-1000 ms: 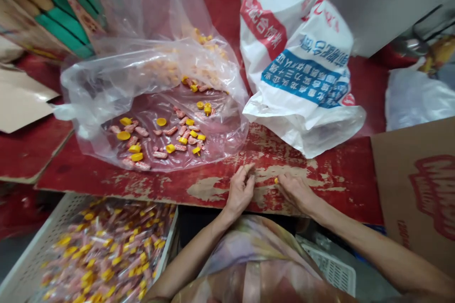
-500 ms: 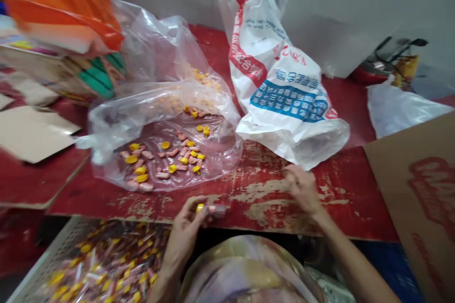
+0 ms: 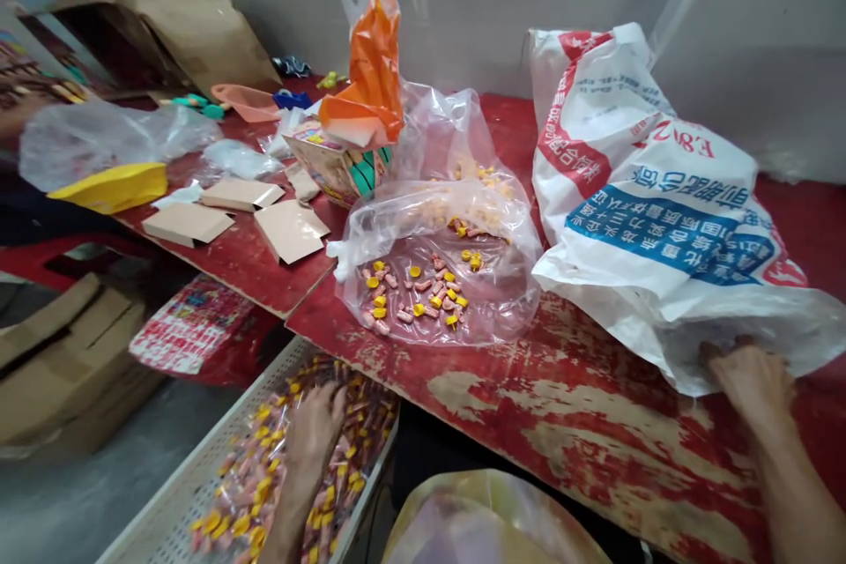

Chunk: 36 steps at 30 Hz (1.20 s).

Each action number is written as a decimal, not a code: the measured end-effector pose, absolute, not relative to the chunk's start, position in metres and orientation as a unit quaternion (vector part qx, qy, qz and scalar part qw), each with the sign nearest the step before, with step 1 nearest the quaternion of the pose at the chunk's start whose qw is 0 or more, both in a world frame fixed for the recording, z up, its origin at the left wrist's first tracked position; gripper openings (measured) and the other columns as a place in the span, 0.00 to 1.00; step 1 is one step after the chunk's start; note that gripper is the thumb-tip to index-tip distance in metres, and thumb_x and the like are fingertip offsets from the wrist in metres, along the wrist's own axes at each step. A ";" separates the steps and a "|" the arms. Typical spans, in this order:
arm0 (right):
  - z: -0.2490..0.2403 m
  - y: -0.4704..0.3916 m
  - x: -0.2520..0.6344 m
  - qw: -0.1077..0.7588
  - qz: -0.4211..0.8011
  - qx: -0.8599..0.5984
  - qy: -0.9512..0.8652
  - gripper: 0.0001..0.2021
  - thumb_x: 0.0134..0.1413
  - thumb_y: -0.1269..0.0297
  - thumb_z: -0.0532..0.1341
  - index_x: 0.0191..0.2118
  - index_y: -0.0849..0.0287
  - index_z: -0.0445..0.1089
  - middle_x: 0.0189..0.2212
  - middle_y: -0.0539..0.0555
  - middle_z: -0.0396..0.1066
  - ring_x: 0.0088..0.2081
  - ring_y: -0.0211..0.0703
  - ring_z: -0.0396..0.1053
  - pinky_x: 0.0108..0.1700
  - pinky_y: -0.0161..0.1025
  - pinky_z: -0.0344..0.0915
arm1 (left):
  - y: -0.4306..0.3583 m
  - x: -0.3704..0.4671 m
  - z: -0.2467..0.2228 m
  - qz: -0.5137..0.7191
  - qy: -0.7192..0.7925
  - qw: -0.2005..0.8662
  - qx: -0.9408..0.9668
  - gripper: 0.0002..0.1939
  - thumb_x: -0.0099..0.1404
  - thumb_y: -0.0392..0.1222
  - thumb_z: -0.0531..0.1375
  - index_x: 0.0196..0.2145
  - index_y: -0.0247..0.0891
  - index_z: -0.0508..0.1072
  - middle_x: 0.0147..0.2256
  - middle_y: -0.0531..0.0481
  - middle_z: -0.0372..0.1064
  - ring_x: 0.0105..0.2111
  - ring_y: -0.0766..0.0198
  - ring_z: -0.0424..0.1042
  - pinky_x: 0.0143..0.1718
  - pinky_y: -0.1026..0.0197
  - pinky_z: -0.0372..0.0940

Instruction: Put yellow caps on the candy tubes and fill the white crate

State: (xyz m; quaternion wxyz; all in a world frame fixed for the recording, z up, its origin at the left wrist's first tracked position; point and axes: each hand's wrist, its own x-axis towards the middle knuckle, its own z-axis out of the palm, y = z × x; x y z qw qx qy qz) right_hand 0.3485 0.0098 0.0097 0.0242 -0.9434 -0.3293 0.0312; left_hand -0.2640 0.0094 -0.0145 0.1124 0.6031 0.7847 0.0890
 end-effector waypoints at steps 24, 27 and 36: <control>0.016 -0.073 0.223 0.498 0.277 -0.794 -0.211 0.26 0.35 0.44 0.64 0.39 0.56 0.66 0.23 0.51 0.67 0.23 0.47 0.66 0.26 0.43 0.67 | 0.280 -0.060 0.026 0.232 0.613 0.133 0.744 0.15 0.57 0.26 0.52 0.41 0.30 0.71 0.39 0.37 0.70 0.38 0.55 0.69 0.40 0.58 0.61; 0.002 -0.061 0.200 0.552 0.343 -0.723 -0.234 0.22 0.39 0.49 0.66 0.40 0.56 0.66 0.30 0.51 0.69 0.26 0.43 0.67 0.28 0.41 0.68 | 0.240 -0.069 0.033 0.250 0.589 0.145 0.755 0.13 0.57 0.29 0.54 0.40 0.33 0.71 0.38 0.42 0.69 0.39 0.59 0.68 0.42 0.60 0.61; 0.006 -0.022 0.160 0.572 0.422 -0.610 -0.349 0.16 0.51 0.56 0.64 0.43 0.58 0.66 0.29 0.50 0.67 0.30 0.38 0.66 0.34 0.35 0.65 | 0.077 -0.032 0.028 0.359 0.361 0.580 0.636 0.08 0.57 0.39 0.60 0.35 0.38 0.75 0.33 0.48 0.71 0.35 0.63 0.69 0.39 0.62 0.63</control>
